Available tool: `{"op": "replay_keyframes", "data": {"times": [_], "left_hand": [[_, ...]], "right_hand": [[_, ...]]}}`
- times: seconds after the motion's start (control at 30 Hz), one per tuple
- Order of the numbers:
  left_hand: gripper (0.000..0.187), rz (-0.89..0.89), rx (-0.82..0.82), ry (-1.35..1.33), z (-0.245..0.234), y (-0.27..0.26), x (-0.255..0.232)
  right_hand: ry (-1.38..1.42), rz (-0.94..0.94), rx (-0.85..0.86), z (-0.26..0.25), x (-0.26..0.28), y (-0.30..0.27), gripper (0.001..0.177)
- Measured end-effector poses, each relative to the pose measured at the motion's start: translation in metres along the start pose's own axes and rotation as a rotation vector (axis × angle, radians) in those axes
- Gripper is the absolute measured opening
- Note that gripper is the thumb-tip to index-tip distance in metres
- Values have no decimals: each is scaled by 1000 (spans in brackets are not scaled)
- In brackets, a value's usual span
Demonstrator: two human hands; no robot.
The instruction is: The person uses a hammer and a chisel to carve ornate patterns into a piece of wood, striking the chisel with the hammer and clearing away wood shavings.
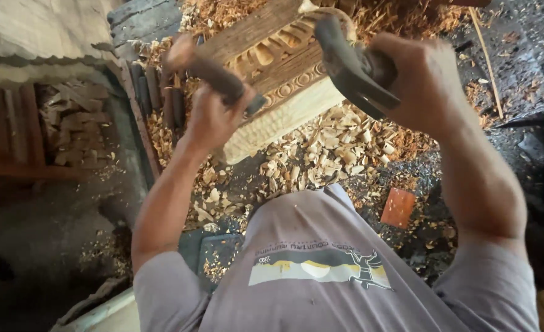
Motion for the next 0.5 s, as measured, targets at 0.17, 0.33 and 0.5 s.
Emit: {"op": "replay_keyframes", "data": {"times": [0.17, 0.33, 0.5], "left_hand": [[19, -20, 220, 56, 43, 24, -9], [22, 52, 246, 74, 40, 19, -15], [23, -3, 230, 88, 38, 18, -8]], "right_hand": [[-76, -325, -143, -43, 87, 32, 22], [-49, -176, -85, -50, 94, 50, 22], [-168, -523, -200, -58, 111, 45, 13]]}}
Point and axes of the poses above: each hand's wrist, its own y-axis towards the middle knuckle, its own z-axis out of the palm, x = y × z, the point moved 9 cm from there along y, towards the middle knuckle, and after that the axes turned 12 degrees about y, right-handed, at the moved point
